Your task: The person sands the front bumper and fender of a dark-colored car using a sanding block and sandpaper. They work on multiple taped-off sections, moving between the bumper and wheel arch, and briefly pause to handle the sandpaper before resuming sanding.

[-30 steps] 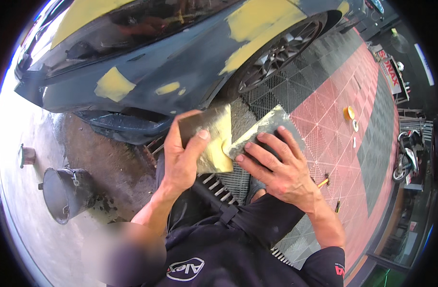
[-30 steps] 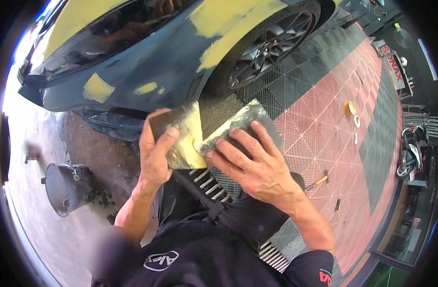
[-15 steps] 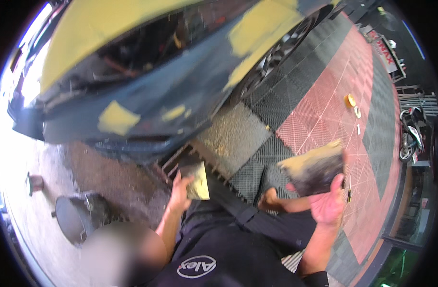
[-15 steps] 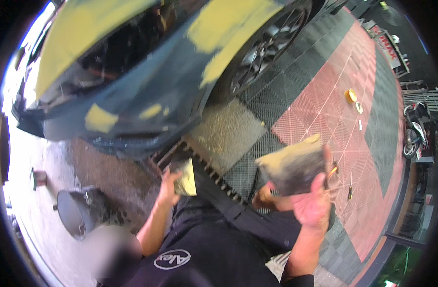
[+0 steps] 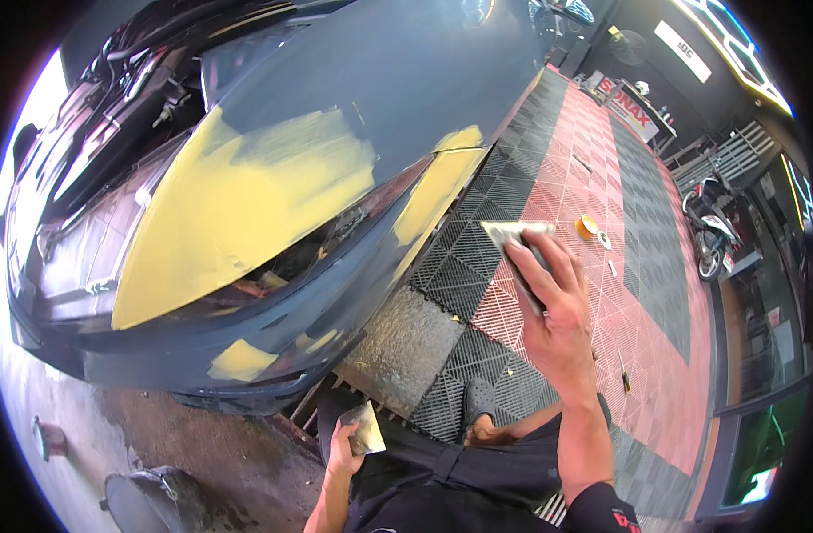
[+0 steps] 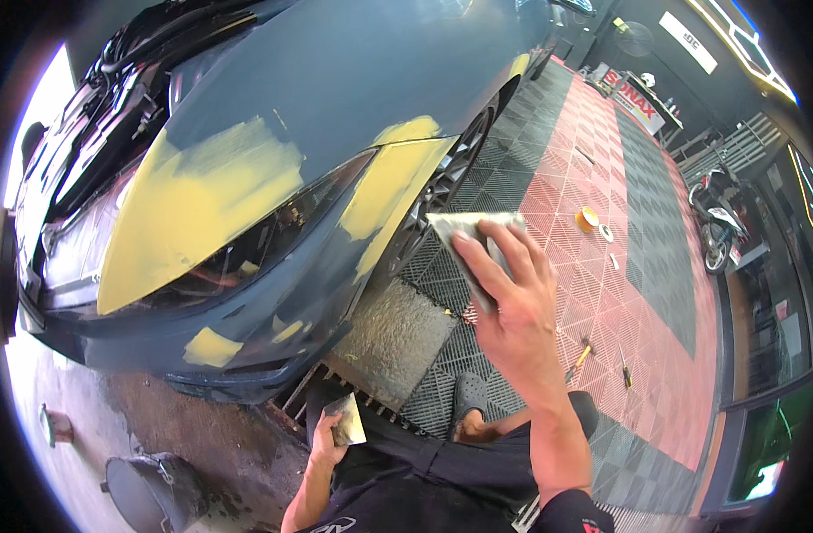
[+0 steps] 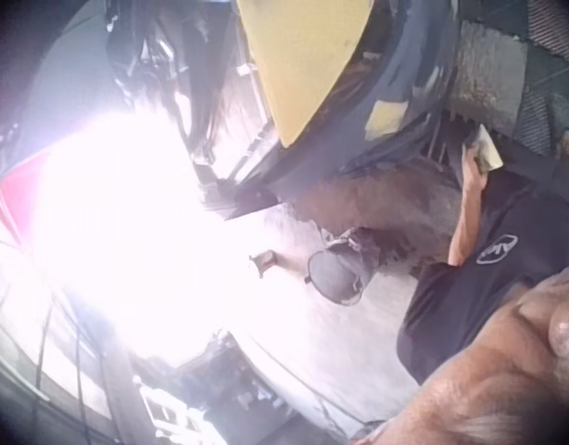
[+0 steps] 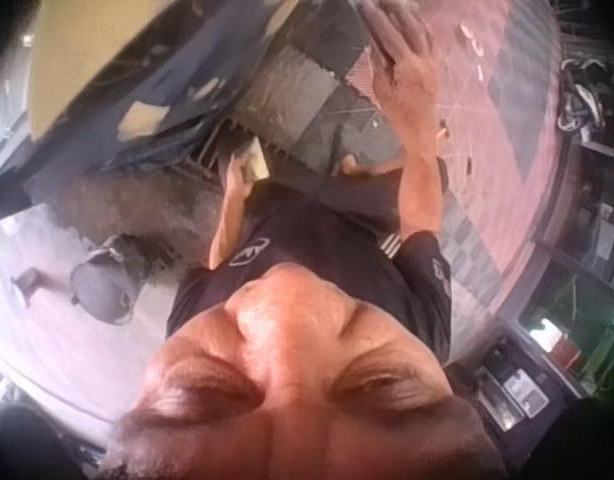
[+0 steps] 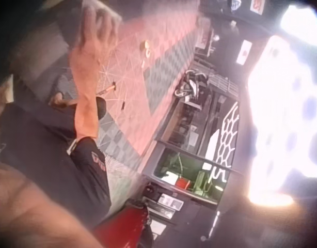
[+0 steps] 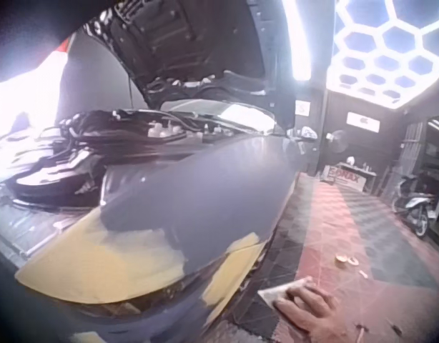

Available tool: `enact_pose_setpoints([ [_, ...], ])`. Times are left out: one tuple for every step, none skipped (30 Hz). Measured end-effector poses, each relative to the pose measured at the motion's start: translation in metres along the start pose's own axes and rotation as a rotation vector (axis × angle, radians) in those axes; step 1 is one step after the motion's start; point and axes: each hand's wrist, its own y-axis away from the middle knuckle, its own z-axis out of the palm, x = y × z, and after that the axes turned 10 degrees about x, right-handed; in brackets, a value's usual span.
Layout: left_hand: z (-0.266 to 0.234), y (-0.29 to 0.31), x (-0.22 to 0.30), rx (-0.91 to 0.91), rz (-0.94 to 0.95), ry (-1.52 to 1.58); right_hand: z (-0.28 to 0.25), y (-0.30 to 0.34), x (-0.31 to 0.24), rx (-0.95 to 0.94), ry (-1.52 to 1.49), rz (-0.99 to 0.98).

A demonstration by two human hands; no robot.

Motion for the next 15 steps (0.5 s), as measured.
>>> enact_pose_setpoints([
  [0.001, 0.000, 0.001, 0.004, -0.001, -0.003, 0.002, -0.012, -0.004, 0.027, 0.189, -0.133],
  [0.001, -0.001, 0.002, 0.010, 0.000, -0.006, 0.004, -0.021, -0.008, 0.046, 0.259, -0.182],
  [0.001, 0.001, 0.003, -0.002, -0.011, 0.000, 0.005, -0.030, -0.012, 0.058, 0.330, -0.232],
  [0.003, -0.001, 0.004, 0.007, -0.021, 0.004, 0.005, -0.037, -0.015, 0.069, 0.400, -0.282],
  [0.004, -0.003, 0.004, 0.017, -0.030, 0.008, 0.005, -0.045, -0.017, 0.064, 0.442, -0.307],
  [0.003, -0.003, 0.005, 0.033, -0.038, 0.011, 0.005, -0.052, -0.020, 0.068, 0.456, -0.329],
  [0.001, -0.003, 0.006, 0.028, -0.032, 0.003, 0.004, -0.059, -0.024, 0.071, 0.470, -0.352],
  [-0.001, -0.004, 0.006, 0.023, -0.025, -0.005, 0.004, -0.063, -0.026, 0.074, 0.483, -0.375],
  [-0.001, -0.005, 0.006, 0.016, -0.020, -0.010, 0.003, -0.066, -0.026, 0.059, 0.509, -0.393],
  [-0.001, -0.005, 0.007, 0.013, -0.024, -0.012, 0.003, -0.069, -0.026, 0.052, 0.517, -0.404],
  [-0.001, -0.005, 0.007, 0.009, -0.027, -0.013, 0.003, -0.071, -0.027, 0.045, 0.524, -0.415],
  [-0.002, -0.005, 0.007, 0.005, -0.032, -0.014, 0.003, -0.072, -0.027, 0.036, 0.531, -0.426],
  [-0.001, -0.006, 0.007, 0.001, -0.034, -0.012, 0.003, -0.073, -0.026, 0.029, 0.521, -0.425],
  [0.000, -0.007, 0.006, -0.004, -0.037, -0.009, 0.004, -0.073, -0.026, 0.021, 0.512, -0.424],
  [-0.001, -0.007, 0.007, -0.003, -0.034, -0.005, 0.005, -0.074, -0.025, 0.015, 0.494, -0.424],
])
